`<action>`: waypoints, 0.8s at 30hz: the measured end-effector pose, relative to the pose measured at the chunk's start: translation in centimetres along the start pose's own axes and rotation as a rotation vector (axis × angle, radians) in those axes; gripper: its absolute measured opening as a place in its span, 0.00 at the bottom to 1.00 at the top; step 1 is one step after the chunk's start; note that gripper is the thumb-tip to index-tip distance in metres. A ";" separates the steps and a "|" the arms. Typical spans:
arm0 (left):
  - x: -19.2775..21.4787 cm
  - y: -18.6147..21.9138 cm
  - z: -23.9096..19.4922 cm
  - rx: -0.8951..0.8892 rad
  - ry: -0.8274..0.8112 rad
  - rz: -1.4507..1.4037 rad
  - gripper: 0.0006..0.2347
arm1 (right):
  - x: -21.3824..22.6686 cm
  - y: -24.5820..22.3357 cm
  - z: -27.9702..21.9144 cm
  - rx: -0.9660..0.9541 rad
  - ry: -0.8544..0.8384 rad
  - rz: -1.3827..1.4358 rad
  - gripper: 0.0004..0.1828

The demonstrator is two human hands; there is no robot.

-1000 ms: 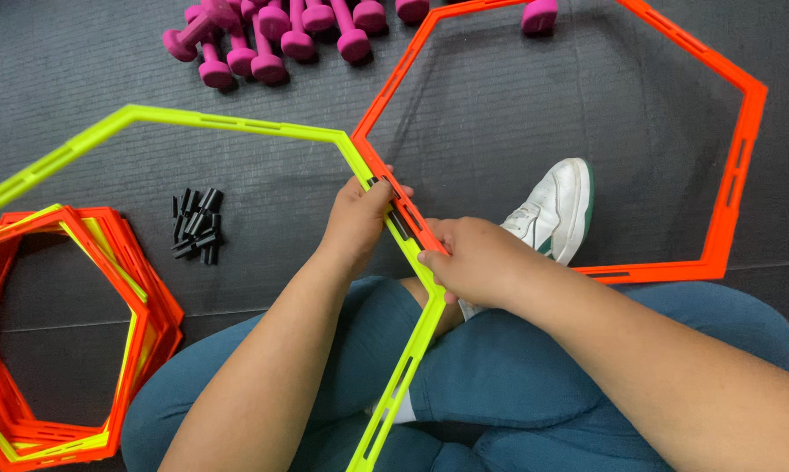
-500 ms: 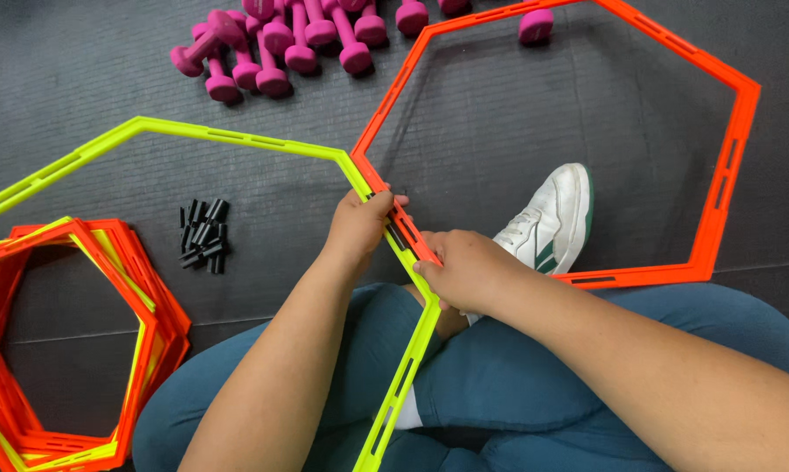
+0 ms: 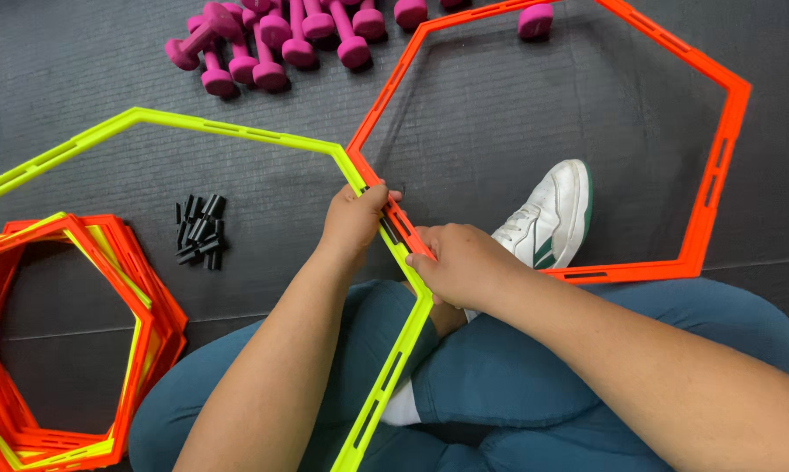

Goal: The person sits on the gym floor and assembles hexagon-shaped frames by inserting black plastic connectors into the ends of orange and yellow plastic pieces. They connect multiple frames together and then separate them, repeating the process with different colored frames.

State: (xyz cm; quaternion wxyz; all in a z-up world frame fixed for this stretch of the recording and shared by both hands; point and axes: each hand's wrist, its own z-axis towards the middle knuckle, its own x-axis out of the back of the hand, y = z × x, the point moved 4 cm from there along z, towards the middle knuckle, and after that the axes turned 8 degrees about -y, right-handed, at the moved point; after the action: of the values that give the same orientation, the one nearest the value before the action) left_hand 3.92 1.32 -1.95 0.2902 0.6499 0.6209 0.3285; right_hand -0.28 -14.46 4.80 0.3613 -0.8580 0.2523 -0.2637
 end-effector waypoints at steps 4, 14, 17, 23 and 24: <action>0.2 0.5 0.0 -0.049 -0.013 -0.040 0.11 | 0.6 -0.4 -0.4 -0.019 0.002 0.003 0.30; 0.3 -0.3 1.7 -0.088 -0.039 -0.302 0.14 | 0.6 0.4 0.0 0.026 0.030 -0.021 0.30; 0.5 0.4 1.1 -0.075 -0.003 -0.289 0.12 | 0.7 0.0 -0.4 0.006 0.025 -0.032 0.30; 0.6 0.5 1.2 -0.054 0.025 -0.233 0.11 | 0.3 0.5 -0.3 0.062 0.033 -0.137 0.30; 0.7 0.1 1.6 -0.056 0.023 -0.230 0.11 | 0.2 0.8 0.0 0.063 0.037 -0.135 0.30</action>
State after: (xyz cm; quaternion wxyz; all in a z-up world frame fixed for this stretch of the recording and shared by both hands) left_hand 5.24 2.02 -2.83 0.3368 0.5624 0.6851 0.3177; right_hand -0.35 -15.06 4.26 0.3648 -0.8564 0.1921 -0.3109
